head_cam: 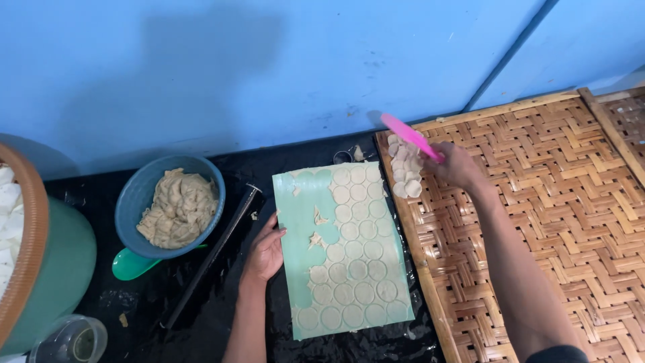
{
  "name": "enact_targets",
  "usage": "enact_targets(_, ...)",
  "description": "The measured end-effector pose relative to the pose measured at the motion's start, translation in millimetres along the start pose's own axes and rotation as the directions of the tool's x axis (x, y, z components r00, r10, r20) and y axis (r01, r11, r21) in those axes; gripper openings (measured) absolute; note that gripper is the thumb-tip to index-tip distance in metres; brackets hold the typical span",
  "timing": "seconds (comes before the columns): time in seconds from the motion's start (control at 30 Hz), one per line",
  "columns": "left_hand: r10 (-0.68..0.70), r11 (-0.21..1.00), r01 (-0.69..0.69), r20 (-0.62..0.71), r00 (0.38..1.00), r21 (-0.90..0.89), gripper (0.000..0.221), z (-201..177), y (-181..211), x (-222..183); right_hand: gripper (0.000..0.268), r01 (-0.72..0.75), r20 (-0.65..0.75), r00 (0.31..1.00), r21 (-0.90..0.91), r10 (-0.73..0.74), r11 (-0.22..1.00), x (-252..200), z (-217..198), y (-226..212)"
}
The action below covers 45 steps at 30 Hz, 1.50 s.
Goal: The recorder uses a round cutter to stamp out dough circles and then uses a spatula to move them to a woven tray.
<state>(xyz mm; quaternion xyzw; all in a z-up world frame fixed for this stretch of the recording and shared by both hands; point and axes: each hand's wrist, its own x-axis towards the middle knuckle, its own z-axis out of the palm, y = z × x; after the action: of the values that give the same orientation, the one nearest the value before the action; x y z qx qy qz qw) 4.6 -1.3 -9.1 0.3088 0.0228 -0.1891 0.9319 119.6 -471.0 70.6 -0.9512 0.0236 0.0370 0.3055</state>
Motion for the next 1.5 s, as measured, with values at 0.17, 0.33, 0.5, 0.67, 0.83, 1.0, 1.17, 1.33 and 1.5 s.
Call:
enact_targets(0.17, 0.005, 1.0, -0.005, -0.031, 1.0, 0.016, 0.063, -4.2, -2.7, 1.0, 0.039, 0.011, -0.147, 0.989, -0.028, -0.015, 1.0, 22.0, -4.9, 7.6)
enact_targets(0.33, 0.001, 1.0, 0.001, -0.068, 0.998, 0.029, 0.064, -5.2, -1.8, 2.5, 0.03, 0.225, -0.403, 0.874, -0.158, -0.271, 0.962, 39.6, 16.1, 38.3)
enact_targets(0.5, -0.022, 1.0, 0.022, -0.04, 0.999, 0.015, 0.066, -3.7, -0.4, 1.5, 0.028, 0.103, -0.457, 0.867, -0.225, -0.198, 0.969, 37.8, 22.8, 27.5)
enact_targets(0.67, -0.015, 0.999, 0.018, -0.081, 0.997, 0.029, 0.066, 3.0, 1.7, 0.6, 0.026, 0.076, -0.443, 0.877, -0.254, -0.186, 0.964, 36.6, 23.1, 21.9)
enact_targets(0.83, -0.027, 0.999, 0.028, -0.055, 0.998, 0.022, 0.065, 9.9, 3.6, -0.5, 0.034, 0.092, -0.394, 0.893, -0.309, -0.215, 0.947, 29.7, 15.8, 10.9)
enact_targets(1.0, -0.011, 1.0, 0.012, -0.039, 0.999, 0.011, 0.067, -2.6, -0.7, 1.6, 0.044, 0.002, -0.279, 0.952, -0.406, -0.126, 0.914, 26.2, 10.0, -8.7)
enact_targets(1.17, -0.003, 1.0, 0.003, -0.031, 1.0, 0.003, 0.065, 2.2, -0.1, -0.3, 0.043, 0.048, -0.38, 0.905, -0.359, -0.193, 0.932, 7.0, 16.9, -7.4)
enact_targets(1.33, 0.004, 1.0, -0.004, -0.01, 1.0, 0.006, 0.064, 0.4, 1.0, 1.6, 0.044, -0.032, -0.324, 0.946, -0.18, -0.029, 0.983, -70.2, 26.9, -51.8)
enact_targets(1.5, -0.004, 1.0, 0.004, 0.021, 1.0, -0.02, 0.064, 1.3, 1.9, -0.7, 0.03, 0.071, -0.316, 0.947, 0.034, -0.057, 0.997, -159.8, 67.8, -81.2)
